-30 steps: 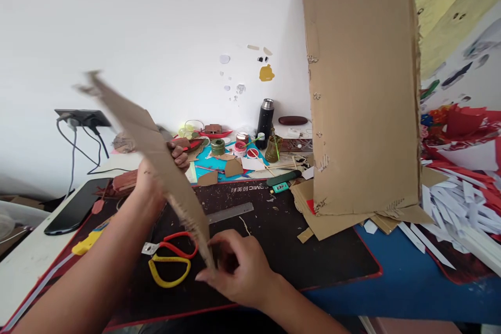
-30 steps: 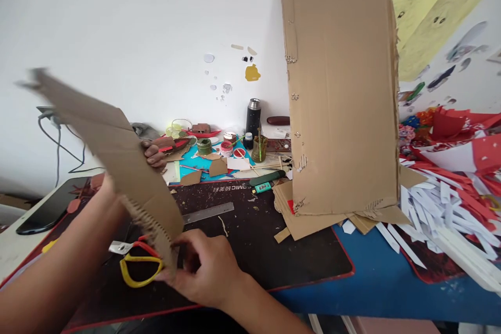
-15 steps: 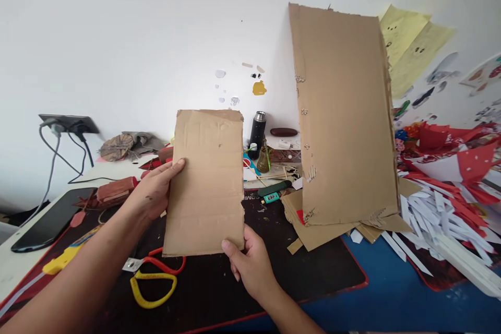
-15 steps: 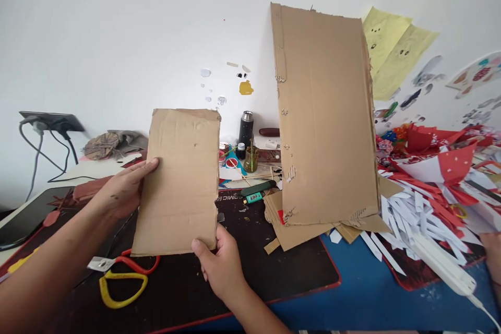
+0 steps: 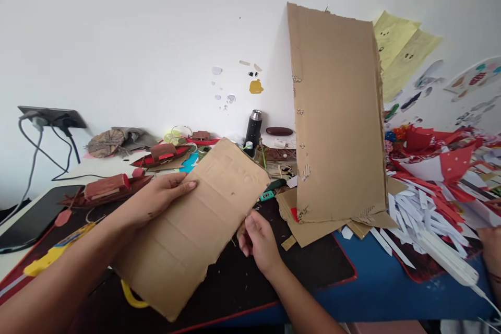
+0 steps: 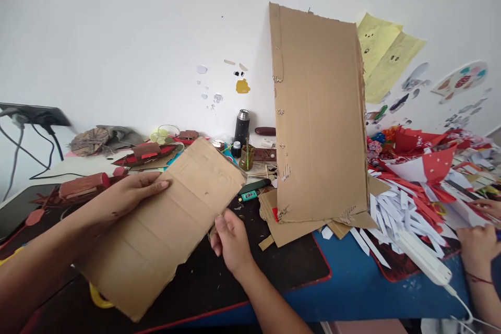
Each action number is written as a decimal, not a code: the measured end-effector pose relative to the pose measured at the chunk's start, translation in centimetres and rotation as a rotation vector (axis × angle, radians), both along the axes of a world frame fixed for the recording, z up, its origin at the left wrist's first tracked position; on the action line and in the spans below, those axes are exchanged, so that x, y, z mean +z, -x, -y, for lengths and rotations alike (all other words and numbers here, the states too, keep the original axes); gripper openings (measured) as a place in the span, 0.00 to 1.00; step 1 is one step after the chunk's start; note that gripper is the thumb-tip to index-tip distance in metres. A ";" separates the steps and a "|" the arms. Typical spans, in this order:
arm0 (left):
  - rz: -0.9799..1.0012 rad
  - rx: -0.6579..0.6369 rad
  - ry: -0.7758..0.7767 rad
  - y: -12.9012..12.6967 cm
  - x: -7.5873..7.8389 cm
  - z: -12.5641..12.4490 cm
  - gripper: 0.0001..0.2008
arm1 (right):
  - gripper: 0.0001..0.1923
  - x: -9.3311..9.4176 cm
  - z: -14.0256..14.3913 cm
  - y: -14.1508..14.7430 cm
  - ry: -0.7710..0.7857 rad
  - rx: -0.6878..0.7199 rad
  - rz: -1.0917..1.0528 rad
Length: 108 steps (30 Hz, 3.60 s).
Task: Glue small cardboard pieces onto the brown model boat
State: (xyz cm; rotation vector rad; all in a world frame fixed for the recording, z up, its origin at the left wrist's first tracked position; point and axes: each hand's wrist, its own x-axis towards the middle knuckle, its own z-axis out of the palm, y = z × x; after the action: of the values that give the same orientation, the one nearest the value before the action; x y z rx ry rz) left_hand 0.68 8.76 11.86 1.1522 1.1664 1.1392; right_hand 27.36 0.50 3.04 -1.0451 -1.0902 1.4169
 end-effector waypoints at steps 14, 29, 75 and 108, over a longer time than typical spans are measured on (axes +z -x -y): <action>-0.026 -0.309 0.238 -2.5 -2.0 -1.6 0.31 | 0.41 -0.7 -1.7 1.3 0.193 -0.281 -0.111; -0.129 0.054 0.263 3.0 -4.0 2.6 0.50 | 0.44 -0.3 -2.4 0.7 0.182 -0.576 -0.230; 0.091 0.025 0.281 2.5 -3.8 2.4 0.39 | 0.44 -0.9 -1.7 -0.1 0.113 -0.485 -0.186; -0.178 0.175 0.081 1.4 0.9 4.0 0.46 | 0.23 8.3 2.0 1.7 -0.722 0.022 0.354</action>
State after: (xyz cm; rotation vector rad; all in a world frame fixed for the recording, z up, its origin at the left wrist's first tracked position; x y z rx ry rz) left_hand -0.77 4.75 12.77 1.1237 1.4615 1.1256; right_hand 25.71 -1.51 11.37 -0.7544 -1.7035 0.7449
